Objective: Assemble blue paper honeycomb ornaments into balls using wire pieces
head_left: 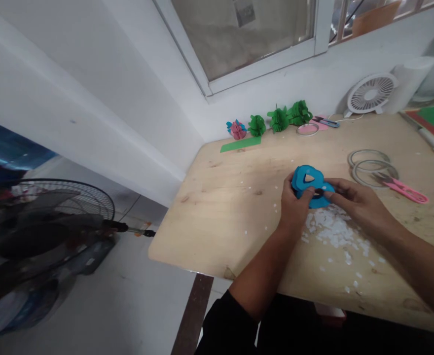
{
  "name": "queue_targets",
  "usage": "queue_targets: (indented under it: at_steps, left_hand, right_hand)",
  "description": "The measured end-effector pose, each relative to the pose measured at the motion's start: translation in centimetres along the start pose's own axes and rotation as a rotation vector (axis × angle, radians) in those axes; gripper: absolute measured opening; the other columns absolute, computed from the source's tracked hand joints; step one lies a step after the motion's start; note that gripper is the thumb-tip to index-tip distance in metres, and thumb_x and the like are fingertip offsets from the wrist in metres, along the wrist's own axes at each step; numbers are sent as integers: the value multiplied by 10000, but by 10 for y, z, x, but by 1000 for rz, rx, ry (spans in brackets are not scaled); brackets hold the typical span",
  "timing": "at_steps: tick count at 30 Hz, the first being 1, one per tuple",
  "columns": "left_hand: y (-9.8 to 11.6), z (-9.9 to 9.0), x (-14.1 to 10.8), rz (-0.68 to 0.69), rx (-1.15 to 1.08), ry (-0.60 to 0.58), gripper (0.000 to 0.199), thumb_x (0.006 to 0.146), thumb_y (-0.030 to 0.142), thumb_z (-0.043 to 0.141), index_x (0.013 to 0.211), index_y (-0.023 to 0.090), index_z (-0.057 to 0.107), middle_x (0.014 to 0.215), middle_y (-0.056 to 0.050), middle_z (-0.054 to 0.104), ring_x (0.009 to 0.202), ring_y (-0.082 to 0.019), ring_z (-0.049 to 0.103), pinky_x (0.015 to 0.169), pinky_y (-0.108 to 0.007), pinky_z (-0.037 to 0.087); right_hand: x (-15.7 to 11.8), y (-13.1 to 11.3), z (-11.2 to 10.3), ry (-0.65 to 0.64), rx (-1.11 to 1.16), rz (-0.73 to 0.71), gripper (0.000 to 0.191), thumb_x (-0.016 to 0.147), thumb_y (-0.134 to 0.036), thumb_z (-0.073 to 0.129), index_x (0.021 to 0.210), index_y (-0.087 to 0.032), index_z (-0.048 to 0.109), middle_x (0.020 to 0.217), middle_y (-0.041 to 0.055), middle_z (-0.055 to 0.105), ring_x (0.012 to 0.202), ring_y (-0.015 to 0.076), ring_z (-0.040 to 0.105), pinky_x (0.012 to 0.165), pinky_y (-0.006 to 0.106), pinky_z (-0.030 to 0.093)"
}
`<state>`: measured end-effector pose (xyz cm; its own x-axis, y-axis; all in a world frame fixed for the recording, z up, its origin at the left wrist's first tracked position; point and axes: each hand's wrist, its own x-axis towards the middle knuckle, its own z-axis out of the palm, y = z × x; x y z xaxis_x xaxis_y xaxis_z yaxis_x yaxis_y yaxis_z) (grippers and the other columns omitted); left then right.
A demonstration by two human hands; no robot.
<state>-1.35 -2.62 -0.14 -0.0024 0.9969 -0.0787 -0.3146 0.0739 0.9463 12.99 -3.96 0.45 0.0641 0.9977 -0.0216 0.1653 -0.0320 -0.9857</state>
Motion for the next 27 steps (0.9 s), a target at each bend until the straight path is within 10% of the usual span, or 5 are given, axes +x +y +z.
queue_targets:
  at_steps: [19, 27]
  left_hand:
    - [2, -4, 3, -67, -72, 28, 641, 561, 210, 849, 1165, 204, 638, 1029, -60, 721, 976, -223, 676, 861, -351, 538]
    - [2, -6, 6, 21, 56, 85, 612, 582, 161, 810, 1163, 211, 626, 1043, -53, 710, 931, -206, 669, 808, -324, 546]
  right_hand:
    - [-1, 4, 4, 10, 50, 17, 491, 651, -608, 806, 968, -244, 714, 705, 20, 714, 664, 210, 676, 624, 351, 556]
    - [-8, 3, 4, 212, -445, -450, 193, 860, -414, 629, 957, -256, 683, 994, 92, 745, 929, 286, 686, 880, 471, 513]
